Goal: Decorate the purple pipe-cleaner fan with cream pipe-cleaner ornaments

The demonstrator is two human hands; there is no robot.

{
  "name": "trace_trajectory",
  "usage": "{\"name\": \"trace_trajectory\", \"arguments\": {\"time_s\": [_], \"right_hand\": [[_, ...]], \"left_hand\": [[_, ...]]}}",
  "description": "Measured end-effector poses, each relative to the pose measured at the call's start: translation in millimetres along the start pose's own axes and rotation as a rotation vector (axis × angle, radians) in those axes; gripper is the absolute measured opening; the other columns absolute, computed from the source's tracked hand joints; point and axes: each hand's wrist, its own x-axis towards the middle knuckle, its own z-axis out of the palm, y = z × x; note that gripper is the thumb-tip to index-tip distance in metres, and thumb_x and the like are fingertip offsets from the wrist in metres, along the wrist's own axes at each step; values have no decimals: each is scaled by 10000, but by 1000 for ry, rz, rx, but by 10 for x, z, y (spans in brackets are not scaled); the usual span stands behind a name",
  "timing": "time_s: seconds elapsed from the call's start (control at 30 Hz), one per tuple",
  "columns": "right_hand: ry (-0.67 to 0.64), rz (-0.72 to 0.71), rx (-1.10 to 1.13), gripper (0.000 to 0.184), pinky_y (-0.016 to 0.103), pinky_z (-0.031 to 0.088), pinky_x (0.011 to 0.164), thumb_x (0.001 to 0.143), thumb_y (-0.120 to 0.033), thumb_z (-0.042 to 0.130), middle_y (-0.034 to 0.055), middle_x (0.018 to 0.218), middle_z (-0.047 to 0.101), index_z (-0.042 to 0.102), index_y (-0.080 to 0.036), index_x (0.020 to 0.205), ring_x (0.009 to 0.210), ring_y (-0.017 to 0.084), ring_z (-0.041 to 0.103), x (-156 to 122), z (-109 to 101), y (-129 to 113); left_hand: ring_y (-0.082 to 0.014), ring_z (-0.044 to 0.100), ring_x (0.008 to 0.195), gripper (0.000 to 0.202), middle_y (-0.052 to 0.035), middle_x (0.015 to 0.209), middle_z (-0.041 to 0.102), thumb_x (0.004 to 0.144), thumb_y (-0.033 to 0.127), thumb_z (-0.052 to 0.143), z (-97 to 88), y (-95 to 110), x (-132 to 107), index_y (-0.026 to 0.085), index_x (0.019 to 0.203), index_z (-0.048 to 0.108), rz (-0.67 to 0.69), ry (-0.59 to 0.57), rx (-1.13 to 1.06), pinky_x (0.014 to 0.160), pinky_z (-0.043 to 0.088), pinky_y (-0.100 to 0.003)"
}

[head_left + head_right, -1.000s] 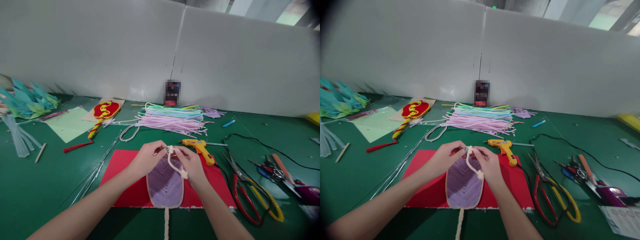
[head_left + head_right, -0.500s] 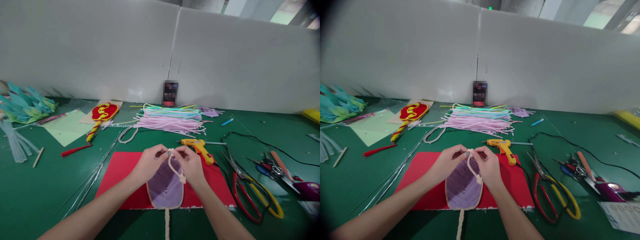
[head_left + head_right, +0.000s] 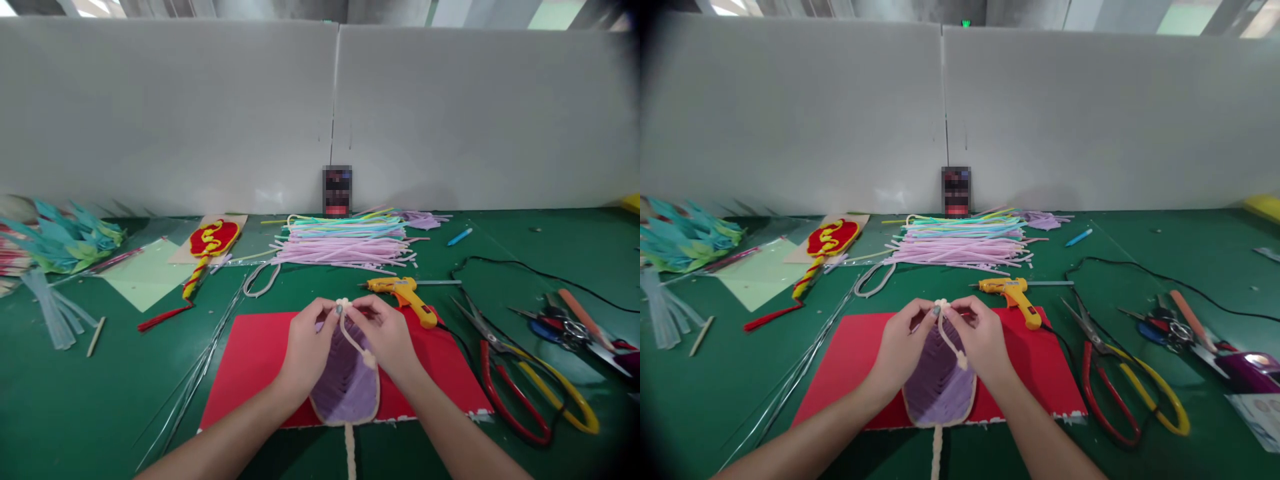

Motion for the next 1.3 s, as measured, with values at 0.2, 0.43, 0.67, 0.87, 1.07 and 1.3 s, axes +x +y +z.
{"name": "trace_trajectory", "arguments": {"time_s": [0.2, 0.43, 0.67, 0.87, 1.07, 1.3], "right_hand": [[14, -25, -66, 195, 272, 483, 661, 735, -374, 590, 40, 739, 638, 604, -179, 747, 711, 170, 599, -6, -10, 22], [-21, -5, -35, 186, 249, 471, 655, 730, -357, 603, 28, 729, 637, 601, -171, 736, 699, 152, 593, 37, -52, -4], [17, -81, -154, 186, 279, 470, 658, 758, -370, 561, 42, 735, 624, 591, -187, 736, 700, 171, 582, -4, -21, 53], [59, -170, -251, 159, 294, 462, 696, 781, -349, 538, 37, 743, 610, 576, -205, 729, 728, 172, 573, -30, -1, 57], [10, -87, -118, 193, 262, 464, 658, 760, -383, 566, 28, 724, 613, 574, -191, 739, 697, 161, 581, -4, -30, 34], [-77, -11, -72, 307, 233, 429, 568, 791, -463, 489, 13, 632, 567, 550, -187, 673, 618, 145, 535, 27, -35, 34]], "left_hand": [[-122, 539, 701, 189, 5, 745, 604, 830, 302, 438, -15, 3, 32, 176, 766, 563, -13, -56, 27, 624, 402, -215], [-99, 463, 615, 227, 31, 645, 524, 838, 312, 420, -97, -21, 137, 167, 705, 533, 107, -166, 123, 579, 349, -200], [-103, 468, 609, 227, 23, 649, 539, 843, 301, 419, -59, 21, 56, 164, 699, 529, 41, -115, 92, 565, 347, -204], [-110, 484, 626, 238, 9, 683, 560, 848, 327, 412, -33, 14, 24, 166, 732, 545, 11, -92, 55, 567, 363, -210], [-117, 519, 709, 159, 4, 752, 577, 828, 290, 450, -41, 2, 77, 167, 788, 543, 46, -149, -20, 645, 405, -215], [-107, 498, 669, 191, 13, 697, 547, 823, 303, 450, -86, -20, 132, 162, 722, 530, 67, -176, 10, 624, 403, -208]]}}
